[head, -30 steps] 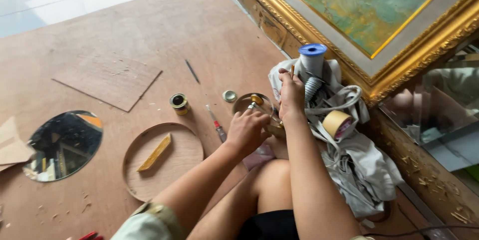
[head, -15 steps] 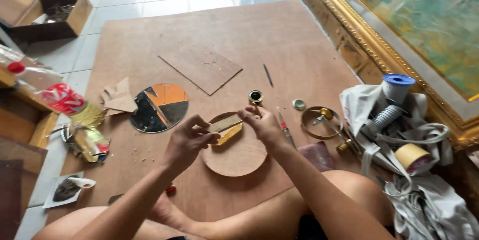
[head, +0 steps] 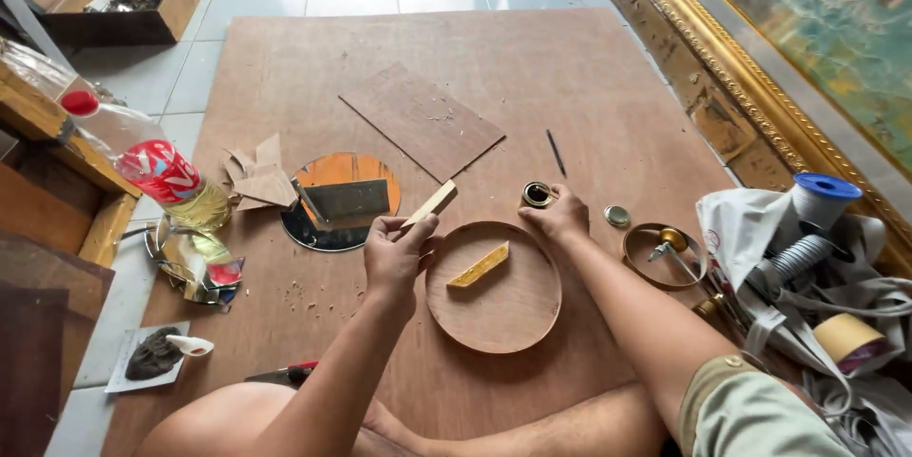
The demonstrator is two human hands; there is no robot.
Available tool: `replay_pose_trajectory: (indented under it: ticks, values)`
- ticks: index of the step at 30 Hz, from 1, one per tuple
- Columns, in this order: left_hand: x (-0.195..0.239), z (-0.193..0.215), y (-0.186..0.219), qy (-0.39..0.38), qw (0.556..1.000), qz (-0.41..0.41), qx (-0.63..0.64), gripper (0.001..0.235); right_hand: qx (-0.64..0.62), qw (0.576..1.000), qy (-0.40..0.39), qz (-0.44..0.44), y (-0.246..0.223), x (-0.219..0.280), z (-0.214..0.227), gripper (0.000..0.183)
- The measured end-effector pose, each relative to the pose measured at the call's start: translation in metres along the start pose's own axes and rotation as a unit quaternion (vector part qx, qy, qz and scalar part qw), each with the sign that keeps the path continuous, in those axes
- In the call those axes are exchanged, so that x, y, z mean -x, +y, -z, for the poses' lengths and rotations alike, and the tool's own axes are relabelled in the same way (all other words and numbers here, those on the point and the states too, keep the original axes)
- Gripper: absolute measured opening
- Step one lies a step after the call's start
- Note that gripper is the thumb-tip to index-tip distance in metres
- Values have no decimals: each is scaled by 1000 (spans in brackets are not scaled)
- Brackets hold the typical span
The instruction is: The person sits on the floor and applies a dark adhesive from a small tin onto small wooden pieces using a brush. They then place the glued pieces onto a round wooden board.
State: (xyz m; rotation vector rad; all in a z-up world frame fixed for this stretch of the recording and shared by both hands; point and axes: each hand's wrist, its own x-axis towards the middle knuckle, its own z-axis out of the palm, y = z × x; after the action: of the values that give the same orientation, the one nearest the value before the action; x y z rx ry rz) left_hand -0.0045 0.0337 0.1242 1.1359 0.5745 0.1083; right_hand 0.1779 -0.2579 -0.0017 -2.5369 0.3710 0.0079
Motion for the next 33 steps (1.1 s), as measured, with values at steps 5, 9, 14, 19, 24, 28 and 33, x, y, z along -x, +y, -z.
replay_pose_trajectory:
  ticks: [5,9,14,19,24,28,33]
  values:
    - [1,14,21,21,999,-23,-8,53,-22,1000,11,7,-1,-4,3,78]
    - [5,18,30,32,999,-41,-12,53,-41,998,-2,39,-34,55,55,85]
    - [18,6,21,4,999,-50,-16,51,-84,992,-59,68,-37,163,72,71]
    - [35,7,17,-27,996,-79,-23,50,-105,985,-119,64,-2,187,34,78]
    - [47,31,8,-44,995,-63,-60,49,-93,982,-140,87,2,204,31,74]
    - [71,49,39,-33,987,-125,-90,43,-58,979,-176,86,1,211,43,92]
    - [101,70,55,-53,970,-213,-107,40,-330,938,-107,-5,28,195,31,62]
